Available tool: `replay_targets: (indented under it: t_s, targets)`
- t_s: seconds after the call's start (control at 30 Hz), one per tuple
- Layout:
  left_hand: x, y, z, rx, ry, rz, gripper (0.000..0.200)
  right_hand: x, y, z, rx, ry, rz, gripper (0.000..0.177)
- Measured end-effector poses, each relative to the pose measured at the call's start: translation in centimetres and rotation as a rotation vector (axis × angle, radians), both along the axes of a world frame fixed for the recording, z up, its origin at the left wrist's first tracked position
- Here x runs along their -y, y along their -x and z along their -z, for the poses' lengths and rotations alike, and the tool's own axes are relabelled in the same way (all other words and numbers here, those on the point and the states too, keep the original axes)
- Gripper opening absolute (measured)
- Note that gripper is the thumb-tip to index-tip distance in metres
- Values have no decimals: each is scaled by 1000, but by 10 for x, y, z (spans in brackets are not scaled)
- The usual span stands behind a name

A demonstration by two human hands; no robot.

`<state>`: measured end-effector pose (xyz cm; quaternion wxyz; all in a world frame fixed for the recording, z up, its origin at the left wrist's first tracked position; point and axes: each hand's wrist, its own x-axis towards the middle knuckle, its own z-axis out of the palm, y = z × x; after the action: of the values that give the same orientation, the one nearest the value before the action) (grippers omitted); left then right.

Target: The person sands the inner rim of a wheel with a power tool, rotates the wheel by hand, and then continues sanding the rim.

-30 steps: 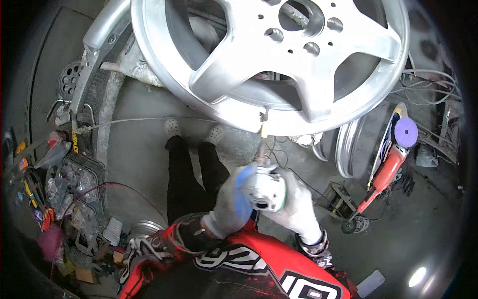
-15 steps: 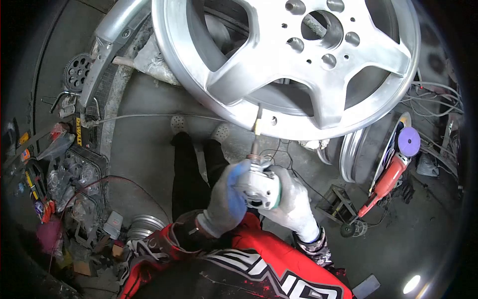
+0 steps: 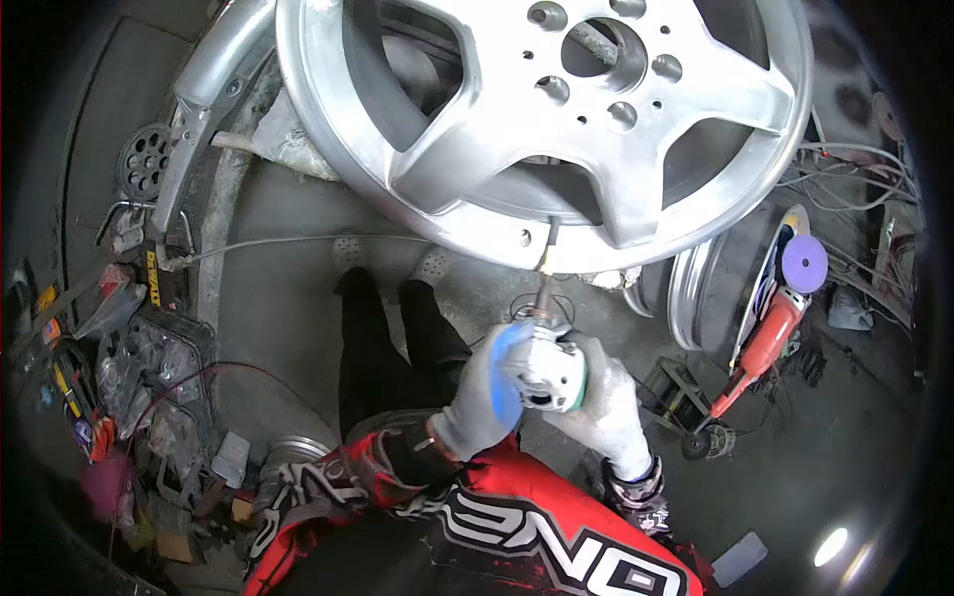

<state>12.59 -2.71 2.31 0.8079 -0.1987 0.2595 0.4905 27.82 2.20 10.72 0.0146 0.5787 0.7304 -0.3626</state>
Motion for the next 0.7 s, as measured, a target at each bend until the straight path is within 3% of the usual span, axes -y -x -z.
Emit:
replay_targets:
  t_s: [0.1, 0.23, 0.3, 0.43, 0.53, 0.7]
  targets:
    - [-13, -19, -3, 170, 80, -26, 48, -1, -13, -9, 83, -25, 12, 63]
    - [-7, -11, -7, 140, 64, -41, 47, -6, -10, -7, 73, -2, -19, 63]
    - [3, 3, -8, -118, 7, -33, 48, -5, -1, 2, -7, 6, -85, 62]
    - [5, 30, -6, -263, 42, -86, 51, -7, 26, 17, -86, -1, -148, 65]
    - [-1, 48, -22, -46, 159, -131, 50, -13, 31, 21, -190, -15, -170, 65]
    - [-1, 16, -16, -104, 97, -116, 49, -15, 7, 12, -126, 0, -155, 66]
